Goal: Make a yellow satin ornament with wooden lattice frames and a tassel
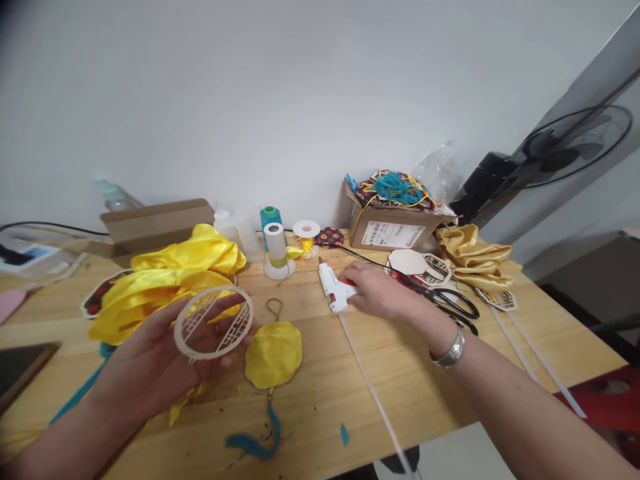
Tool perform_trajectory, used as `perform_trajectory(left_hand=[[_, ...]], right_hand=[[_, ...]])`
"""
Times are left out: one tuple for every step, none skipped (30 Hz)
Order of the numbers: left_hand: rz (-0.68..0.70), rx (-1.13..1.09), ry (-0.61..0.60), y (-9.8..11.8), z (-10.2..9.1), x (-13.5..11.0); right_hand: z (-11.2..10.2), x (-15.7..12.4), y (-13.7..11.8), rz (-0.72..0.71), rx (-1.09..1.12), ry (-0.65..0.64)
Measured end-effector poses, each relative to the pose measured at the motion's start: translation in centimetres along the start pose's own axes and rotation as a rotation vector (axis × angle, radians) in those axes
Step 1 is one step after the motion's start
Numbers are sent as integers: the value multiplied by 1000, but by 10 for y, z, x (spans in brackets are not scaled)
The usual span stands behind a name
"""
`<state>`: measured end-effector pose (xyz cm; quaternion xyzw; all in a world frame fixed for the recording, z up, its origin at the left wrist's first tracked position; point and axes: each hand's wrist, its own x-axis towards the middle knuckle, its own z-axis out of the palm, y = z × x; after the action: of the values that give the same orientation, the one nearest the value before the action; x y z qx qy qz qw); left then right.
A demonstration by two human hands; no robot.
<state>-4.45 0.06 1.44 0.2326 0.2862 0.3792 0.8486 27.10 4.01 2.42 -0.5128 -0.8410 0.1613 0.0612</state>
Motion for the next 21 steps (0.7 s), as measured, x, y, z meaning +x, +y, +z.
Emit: perform_trajectory(left_hand=[[1,5,6,0,1,0],[1,11,10,0,1,0],[1,17,11,0,1,1],[1,21,10,0,1,1],[1,24,10,0,1,1],[-4,27,10,0,1,2],[-11,31,11,-1,2,2],[-19,36,13,-1,2,2],[-25,42,15,-2,2,3],[-27,52,15,-2,2,3],[-30,63,12,-3,2,4],[-36,77,10,-4,2,4],[-44,90,8,-4,2,4],[-55,105,9,-5,2,4],[-68,120,10,-6,2,4],[-80,132,10,-6,2,4],[-90,142,9,-7,2,4],[-102,145,5,-7,2,3],[-116,143,1,-7,2,3],[-133,140,1,-8,1,2],[-148,136,1,-8,1,1]], right_hand=[[-1,-1,1,-15,-8,-2],[-3,-2,3,-28,-16,-5],[-4,-2,5,-36,-27,-8],[-5,-3,8,-38,-40,-9],[-6,-3,11,-40,-58,-5],[-7,-3,16,-45,-79,2],[-8,-3,21,-51,-101,14],[-9,-3,26,-58,-122,23],[-10,-3,31,-62,-142,26],[-11,-3,35,-61,-161,18],[-13,-4,36,-48,-182,2],[-15,-5,35,-19,-205,-10],[-16,-7,29,12,-227,-9],[-17,-9,20,40,-244,14],[-18,-11,7,61,-247,64],[-17,-13,-10,35,-225,143],[-15,-15,-30,-12,-164,215],[-11,-16,-50,-47,-69,247],[-6,-17,-69,-67,35,290],[0,-16,-86,-114,119,266],[7,-14,-100,-194,180,222]])
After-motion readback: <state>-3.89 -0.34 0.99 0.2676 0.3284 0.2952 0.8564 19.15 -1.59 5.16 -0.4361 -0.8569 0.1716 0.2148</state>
